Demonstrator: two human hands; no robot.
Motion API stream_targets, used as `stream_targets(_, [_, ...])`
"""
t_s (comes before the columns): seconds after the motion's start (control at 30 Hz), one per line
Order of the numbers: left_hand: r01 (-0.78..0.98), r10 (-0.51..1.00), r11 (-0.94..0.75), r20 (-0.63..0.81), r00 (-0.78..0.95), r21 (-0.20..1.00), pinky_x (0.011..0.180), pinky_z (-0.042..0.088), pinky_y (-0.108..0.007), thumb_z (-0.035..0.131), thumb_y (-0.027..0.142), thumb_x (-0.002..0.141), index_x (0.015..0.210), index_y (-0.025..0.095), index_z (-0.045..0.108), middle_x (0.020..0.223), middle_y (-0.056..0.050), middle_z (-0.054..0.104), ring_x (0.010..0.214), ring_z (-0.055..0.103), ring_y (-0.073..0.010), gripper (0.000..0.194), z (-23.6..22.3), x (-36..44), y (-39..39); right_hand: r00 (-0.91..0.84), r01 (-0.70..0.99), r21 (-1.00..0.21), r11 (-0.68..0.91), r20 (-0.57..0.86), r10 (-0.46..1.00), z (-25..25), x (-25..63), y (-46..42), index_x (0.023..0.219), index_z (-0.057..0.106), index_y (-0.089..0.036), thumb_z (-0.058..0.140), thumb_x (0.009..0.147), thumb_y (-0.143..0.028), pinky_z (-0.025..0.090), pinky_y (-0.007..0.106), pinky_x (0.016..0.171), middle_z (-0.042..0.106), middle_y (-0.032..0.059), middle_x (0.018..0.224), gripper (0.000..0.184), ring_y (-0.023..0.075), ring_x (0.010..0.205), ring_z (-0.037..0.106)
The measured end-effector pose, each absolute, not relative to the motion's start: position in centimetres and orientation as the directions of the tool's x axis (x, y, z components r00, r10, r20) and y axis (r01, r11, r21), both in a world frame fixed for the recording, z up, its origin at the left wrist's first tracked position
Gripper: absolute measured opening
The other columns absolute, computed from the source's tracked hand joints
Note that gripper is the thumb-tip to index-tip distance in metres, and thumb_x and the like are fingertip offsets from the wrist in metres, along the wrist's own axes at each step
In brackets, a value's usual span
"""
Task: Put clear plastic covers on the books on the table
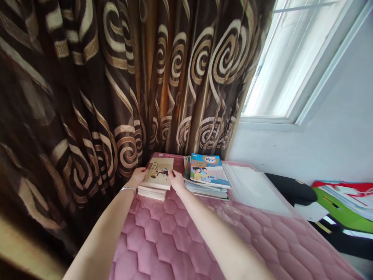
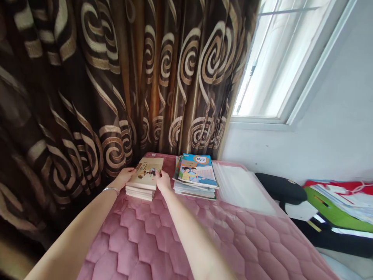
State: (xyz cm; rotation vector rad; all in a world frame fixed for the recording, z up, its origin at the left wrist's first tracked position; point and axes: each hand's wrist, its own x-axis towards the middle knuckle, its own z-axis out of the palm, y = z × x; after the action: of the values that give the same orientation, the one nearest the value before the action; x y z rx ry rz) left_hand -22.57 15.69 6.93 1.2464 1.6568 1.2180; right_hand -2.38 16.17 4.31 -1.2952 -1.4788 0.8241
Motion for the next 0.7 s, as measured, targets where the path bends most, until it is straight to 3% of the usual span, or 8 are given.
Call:
stream_targets(0.1, [0.367, 0.954, 0.057, 0.058, -0.295, 0.928, 0.086, 0.051, -0.042, 0.056, 0.035, 0.09, 0.118, 0.018, 0.056, 0.121, -0.008, 0.057, 0.103, 0.059, -0.0211, 0.033, 6.0, -23.0, 16.5, 0.104, 0.423, -0.893, 0.153, 0.215, 0.971, 3.0, -3.6, 16.9, 0.098, 0.071, -0.017, 0.05, 0.085, -0.035, 0.046, 0.032, 0.085, 0.072, 0.0123, 0.097, 0.03, 0.0255, 0.095, 0.065])
stream_targets(0.23, [0.447, 0.949, 0.008, 0.134, -0.285, 0.895, 0.104, 0.038, -0.038, 0.065, 0.034, 0.081, 0.103, 0.015, 0.067, 0.121, -0.014, 0.063, 0.12, 0.053, -0.0287, 0.03, 4.7, -23.5, 16.2, 0.154, 0.516, -0.851, 0.096, 0.202, 0.967, 1.9, -4.3, 17.3, 0.095, 0.072, -0.013, 0.048, 0.087, -0.032, 0.045, 0.035, 0.086, 0.07, 0.0193, 0.097, 0.031, 0.0285, 0.095, 0.064])
stream_targets(0.37, [0.507, 0.96, -0.047, 0.178, -0.215, 0.861, 0.107, 0.035, -0.036, 0.061, 0.039, 0.079, 0.115, 0.012, 0.063, 0.128, -0.013, 0.061, 0.124, 0.051, -0.0262, 0.044, 3.7, -24.3, 14.1, 0.052, 0.546, -0.823, 0.155, 0.218, 0.975, 2.0, -3.5, 16.5, 0.088, 0.072, -0.012, 0.045, 0.089, -0.033, 0.046, 0.036, 0.085, 0.07, 0.0186, 0.092, 0.033, 0.0292, 0.093, 0.065])
stream_targets(0.47, [0.557, 0.97, -0.083, 0.195, -0.146, 0.827, 0.104, 0.039, -0.035, 0.073, 0.035, 0.066, 0.123, 0.013, 0.059, 0.129, -0.011, 0.061, 0.12, 0.055, -0.0255, 0.062, 3.1, -25.1, 12.1, -0.078, 0.526, -0.81, 0.259, 0.257, 0.963, 1.8, -2.1, 14.5, 0.086, 0.071, -0.016, 0.038, 0.093, -0.036, 0.047, 0.034, 0.086, 0.071, 0.0136, 0.094, 0.04, 0.0249, 0.094, 0.065])
stream_targets(0.53, [0.594, 0.971, -0.085, 0.2, -0.13, 0.8, 0.103, 0.041, -0.034, 0.076, 0.028, 0.06, 0.125, 0.014, 0.058, 0.13, -0.01, 0.06, 0.118, 0.056, -0.0253, 0.069, 2.7, -25.5, 11.3, -0.157, 0.498, -0.803, 0.327, 0.287, 0.945, 1.3, -1.3, 12.7, 0.092, 0.071, -0.019, 0.037, 0.094, -0.037, 0.049, 0.03, 0.087, 0.069, 0.0097, 0.103, 0.038, 0.0209, 0.098, 0.065])
stream_targets(0.6, [0.633, 0.971, -0.07, 0.199, -0.136, 0.771, 0.103, 0.041, -0.033, 0.073, 0.022, 0.063, 0.127, 0.016, 0.057, 0.13, -0.009, 0.06, 0.118, 0.057, -0.0245, 0.066, 2.6, -25.6, 11.0, -0.233, 0.449, -0.804, 0.39, 0.316, 0.92, 0.6, -0.8, 11.1, 0.106, 0.068, -0.022, 0.048, 0.09, -0.038, 0.052, 0.028, 0.084, 0.064, 0.0071, 0.118, 0.03, 0.0187, 0.102, 0.063])
stream_targets(0.7, [0.687, 0.971, -0.045, 0.194, -0.141, 0.725, 0.102, 0.041, -0.032, 0.067, 0.019, 0.07, 0.127, 0.017, 0.056, 0.129, -0.008, 0.061, 0.116, 0.058, -0.0232, 0.058, 2.9, -25.5, 10.9, -0.271, 0.349, -0.82, 0.453, 0.374, 0.887, -0.2, -1.0, 9.8, 0.123, 0.059, -0.023, 0.059, 0.082, -0.031, 0.055, 0.029, 0.082, 0.051, 0.0095, 0.137, 0.042, 0.0203, 0.112, 0.06])
